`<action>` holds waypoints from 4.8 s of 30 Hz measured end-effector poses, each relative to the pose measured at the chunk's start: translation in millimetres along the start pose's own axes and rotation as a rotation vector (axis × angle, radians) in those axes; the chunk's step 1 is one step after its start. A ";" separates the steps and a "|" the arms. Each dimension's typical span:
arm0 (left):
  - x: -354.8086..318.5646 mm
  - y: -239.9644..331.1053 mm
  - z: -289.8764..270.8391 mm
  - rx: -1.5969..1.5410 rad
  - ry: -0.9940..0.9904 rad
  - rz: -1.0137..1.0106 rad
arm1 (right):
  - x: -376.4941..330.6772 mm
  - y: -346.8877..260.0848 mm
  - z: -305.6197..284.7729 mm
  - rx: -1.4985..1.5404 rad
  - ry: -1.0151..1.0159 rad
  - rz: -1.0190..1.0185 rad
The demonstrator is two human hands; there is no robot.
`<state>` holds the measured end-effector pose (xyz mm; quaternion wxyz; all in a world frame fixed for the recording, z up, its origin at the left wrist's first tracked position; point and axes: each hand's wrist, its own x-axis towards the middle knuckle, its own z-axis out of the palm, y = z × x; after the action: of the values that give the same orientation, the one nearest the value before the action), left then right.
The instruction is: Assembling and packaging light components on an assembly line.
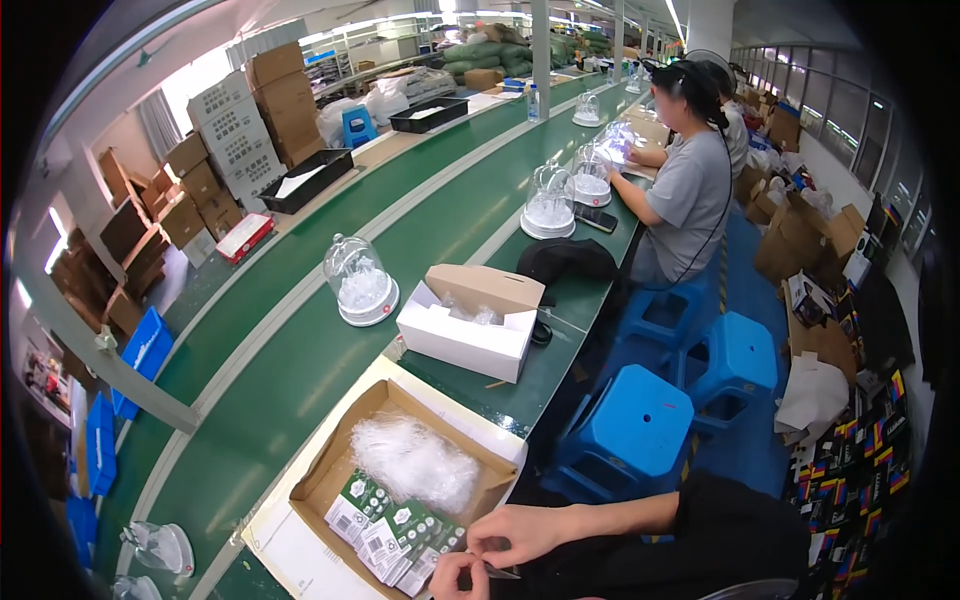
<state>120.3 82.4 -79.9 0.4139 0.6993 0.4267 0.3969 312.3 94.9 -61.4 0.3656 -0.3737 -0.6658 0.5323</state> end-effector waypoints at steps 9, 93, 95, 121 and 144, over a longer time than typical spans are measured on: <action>-12.1 8.4 1.1 -0.006 -0.022 -0.093 | -5.2 -9.5 -0.7 0.016 -0.077 0.063; 135.0 59.2 -14.6 -1.251 -0.068 0.662 | -19.8 22.2 12.5 0.072 0.142 0.185; 133.2 60.2 -14.2 -1.246 -0.061 0.655 | -20.3 19.1 14.5 0.103 0.158 0.201; 103.3 58.6 -5.0 -1.265 -0.017 0.485 | -28.3 16.8 9.3 0.052 0.164 0.154; 92.7 52.4 14.7 -1.320 0.138 0.426 | -32.5 22.7 3.4 0.035 0.147 0.132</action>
<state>177.4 149.2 -18.0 0.6374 0.3431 -0.0251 0.6895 326.5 68.1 -87.1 0.3839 -0.4484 -0.6019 0.5379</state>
